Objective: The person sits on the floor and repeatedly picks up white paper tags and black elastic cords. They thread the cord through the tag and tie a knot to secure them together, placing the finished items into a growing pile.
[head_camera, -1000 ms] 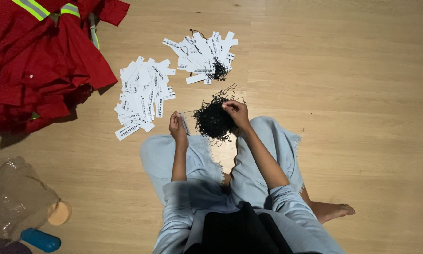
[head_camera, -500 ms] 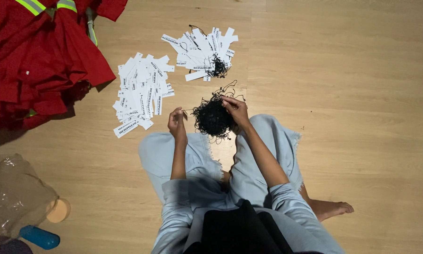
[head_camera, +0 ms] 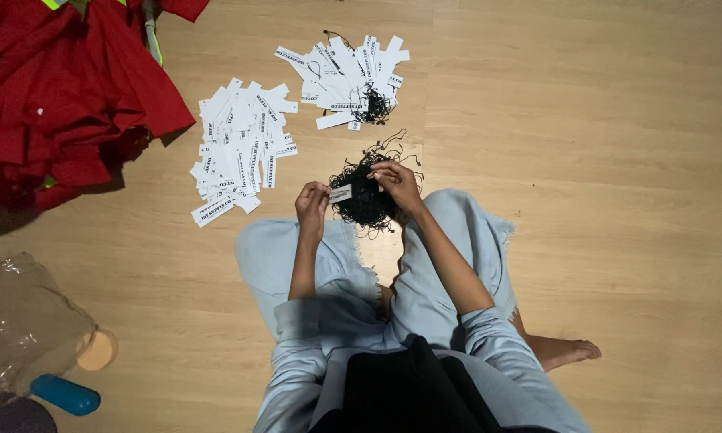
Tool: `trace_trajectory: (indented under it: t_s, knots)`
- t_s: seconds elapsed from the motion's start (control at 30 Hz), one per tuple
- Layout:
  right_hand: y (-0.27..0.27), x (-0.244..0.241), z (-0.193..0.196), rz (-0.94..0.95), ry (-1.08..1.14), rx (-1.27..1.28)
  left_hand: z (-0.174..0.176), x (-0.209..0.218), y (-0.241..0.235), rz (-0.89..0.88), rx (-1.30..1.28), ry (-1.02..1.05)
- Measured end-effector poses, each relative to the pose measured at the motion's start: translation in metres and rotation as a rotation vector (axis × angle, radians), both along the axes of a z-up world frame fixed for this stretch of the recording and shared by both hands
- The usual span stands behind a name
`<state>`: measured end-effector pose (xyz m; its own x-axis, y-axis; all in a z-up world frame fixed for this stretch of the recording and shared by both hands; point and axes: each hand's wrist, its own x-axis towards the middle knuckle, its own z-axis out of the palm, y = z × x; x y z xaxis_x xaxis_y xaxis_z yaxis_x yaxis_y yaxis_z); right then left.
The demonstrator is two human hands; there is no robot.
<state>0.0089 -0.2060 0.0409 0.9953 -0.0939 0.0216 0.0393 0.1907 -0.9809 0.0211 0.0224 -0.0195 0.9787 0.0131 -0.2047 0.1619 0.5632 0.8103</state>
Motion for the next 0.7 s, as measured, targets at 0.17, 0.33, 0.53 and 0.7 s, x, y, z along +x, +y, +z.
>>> trace_trajectory:
  t_s: [0.17,0.33,0.53,0.7]
  knots:
    - [0.003,-0.002,0.002,0.034,0.010,0.039,-0.013,-0.001,-0.002,-0.065,0.094,0.003]
    - [0.006,-0.003,0.001,0.050,0.034,-0.012,0.013,-0.007,-0.009,-0.160,0.204,-0.031]
    - [0.016,-0.009,0.012,0.083,0.056,-0.056,-0.006,-0.006,-0.011,-0.226,0.242,-0.079]
    - [0.014,-0.009,-0.007,0.108,0.070,-0.060,-0.002,-0.007,-0.014,-0.240,0.248,-0.082]
